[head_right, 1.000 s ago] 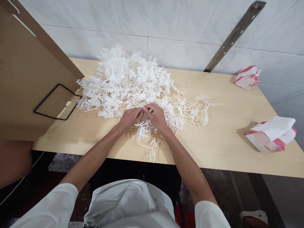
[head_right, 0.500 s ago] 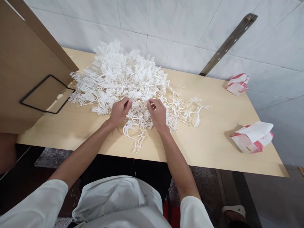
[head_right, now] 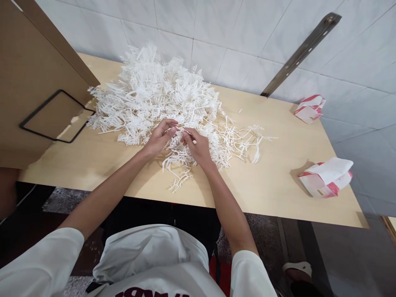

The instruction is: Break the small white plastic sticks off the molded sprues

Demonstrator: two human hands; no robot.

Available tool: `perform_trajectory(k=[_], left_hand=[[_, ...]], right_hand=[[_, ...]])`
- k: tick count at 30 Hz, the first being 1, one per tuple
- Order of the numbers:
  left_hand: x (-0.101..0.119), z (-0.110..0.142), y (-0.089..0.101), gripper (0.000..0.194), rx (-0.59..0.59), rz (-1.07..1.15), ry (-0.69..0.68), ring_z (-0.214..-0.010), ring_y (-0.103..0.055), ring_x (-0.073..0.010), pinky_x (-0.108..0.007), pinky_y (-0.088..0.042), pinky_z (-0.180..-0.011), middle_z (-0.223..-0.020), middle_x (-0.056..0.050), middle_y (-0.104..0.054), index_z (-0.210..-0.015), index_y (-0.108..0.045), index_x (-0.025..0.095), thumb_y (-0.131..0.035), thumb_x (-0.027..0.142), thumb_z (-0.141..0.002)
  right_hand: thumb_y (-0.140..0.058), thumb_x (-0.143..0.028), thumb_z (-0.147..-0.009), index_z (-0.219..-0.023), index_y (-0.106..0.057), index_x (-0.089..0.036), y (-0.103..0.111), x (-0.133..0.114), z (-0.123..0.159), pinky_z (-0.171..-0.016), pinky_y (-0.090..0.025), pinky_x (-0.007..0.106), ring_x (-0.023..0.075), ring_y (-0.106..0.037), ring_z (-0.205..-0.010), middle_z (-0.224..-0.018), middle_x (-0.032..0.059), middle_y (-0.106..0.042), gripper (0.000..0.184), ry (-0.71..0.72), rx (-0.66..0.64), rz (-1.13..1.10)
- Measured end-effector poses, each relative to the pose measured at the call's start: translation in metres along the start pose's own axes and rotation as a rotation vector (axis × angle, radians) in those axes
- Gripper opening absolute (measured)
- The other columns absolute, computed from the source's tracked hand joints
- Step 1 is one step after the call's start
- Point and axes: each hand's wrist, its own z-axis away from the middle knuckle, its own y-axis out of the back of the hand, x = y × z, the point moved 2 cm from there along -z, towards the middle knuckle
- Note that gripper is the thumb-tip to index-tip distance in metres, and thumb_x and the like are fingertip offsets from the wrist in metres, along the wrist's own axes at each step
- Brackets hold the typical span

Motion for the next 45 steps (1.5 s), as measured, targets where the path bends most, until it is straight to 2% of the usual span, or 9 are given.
perform_trajectory(k=[5,11,17,23,26,31,35,38,45], left_hand=[[0.002,0.002,-0.006,0.048,-0.188,0.19,0.189,-0.07,-0.055,-0.0097,-0.021,-0.044,-0.063,-0.078,0.001,-0.059,-0.089,-0.06,0.016,-0.079,0.054,-0.068],[0.001,0.0,-0.004,0.039,0.063,0.389,0.187,-0.062,-0.05,-0.0062,-0.019,-0.043,-0.058,-0.067,0.004,-0.05,-0.07,-0.054,0.016,-0.078,0.046,-0.073],[0.001,-0.003,-0.002,0.027,0.139,0.676,0.23,-0.066,-0.054,-0.0054,-0.019,-0.051,-0.061,-0.078,0.005,-0.053,-0.081,-0.055,0.019,-0.078,0.032,-0.075],[-0.003,-0.004,0.003,0.026,0.149,0.488,0.141,-0.079,-0.061,-0.008,-0.018,-0.048,-0.065,-0.085,0.0,-0.063,-0.089,-0.062,0.02,-0.077,0.037,-0.076],[-0.005,-0.003,0.002,0.031,0.08,0.294,0.068,-0.082,-0.062,-0.0107,-0.022,-0.048,-0.069,-0.087,-0.001,-0.066,-0.092,-0.065,0.02,-0.075,0.045,-0.076],[-0.002,0.0,0.0,0.035,0.096,0.171,0.015,-0.082,-0.061,-0.011,-0.022,-0.048,-0.068,-0.092,-0.003,-0.065,-0.097,-0.065,0.02,-0.066,0.053,-0.083],[0.001,0.003,-0.005,0.049,0.004,0.233,0.146,-0.066,-0.057,-0.0091,-0.021,-0.045,-0.056,-0.081,0.001,-0.061,-0.104,-0.058,0.022,-0.074,0.057,-0.073],[0.0,0.006,-0.01,0.055,-0.1,0.24,0.253,-0.052,-0.048,-0.0062,-0.02,-0.039,-0.048,-0.067,0.005,-0.055,-0.096,-0.056,0.021,-0.082,0.055,-0.063],[-0.001,0.004,-0.011,0.049,0.004,0.191,0.17,-0.064,-0.052,-0.0082,-0.022,-0.045,-0.059,-0.084,0.0,-0.06,-0.085,-0.06,0.017,-0.081,0.055,-0.061]], right_hand=[[-0.059,-0.051,-0.088,-0.09,-0.058,-0.024,0.006,0.0,-0.003,-0.062,-0.052,0.026,0.011,-0.065,-0.061,-0.071,-0.0031,-0.066,0.027,-0.12,0.198,-0.268],[-0.059,-0.05,-0.086,-0.077,-0.054,-0.022,0.005,0.01,-0.006,-0.061,-0.05,0.025,0.011,-0.064,-0.069,-0.08,-0.0006,-0.066,0.029,-0.179,0.163,-0.351],[-0.072,-0.043,-0.076,-0.068,-0.044,-0.021,0.001,0.005,-0.002,-0.06,-0.049,0.025,0.0118,-0.066,-0.072,-0.087,-0.0007,-0.061,0.037,-0.124,0.097,-0.323],[-0.066,-0.057,-0.079,-0.112,-0.053,-0.029,0.007,-0.002,-0.004,-0.071,-0.052,0.028,0.0129,-0.065,-0.077,-0.085,-0.0025,-0.063,0.045,-0.116,-0.064,-0.271],[-0.054,-0.064,-0.084,-0.099,-0.065,-0.023,0.007,0.002,-0.005,-0.071,-0.052,0.029,0.0134,-0.064,-0.075,-0.08,-0.0003,-0.065,0.045,-0.147,-0.085,-0.236],[-0.076,-0.052,-0.072,-0.089,-0.066,-0.022,0.0,0.004,-0.004,-0.062,-0.051,0.026,0.0103,-0.059,-0.065,-0.074,-0.0026,-0.064,0.036,-0.177,-0.062,-0.214],[-0.073,-0.05,-0.075,-0.092,-0.066,-0.024,-0.005,0.005,-0.001,-0.064,-0.054,0.028,0.0117,-0.064,-0.066,-0.081,-0.0013,-0.068,0.032,-0.155,-0.024,-0.244],[-0.073,-0.047,-0.077,-0.093,-0.07,-0.025,-0.004,0.008,-0.001,-0.071,-0.055,0.029,0.0132,-0.066,-0.075,-0.088,0.0,-0.069,0.027,-0.08,0.067,-0.183],[-0.077,-0.046,-0.073,-0.1,-0.068,-0.026,-0.003,0.004,-0.001,-0.074,-0.056,0.029,0.0133,-0.064,-0.079,-0.086,0.0,-0.066,0.034,-0.127,0.074,-0.222]])
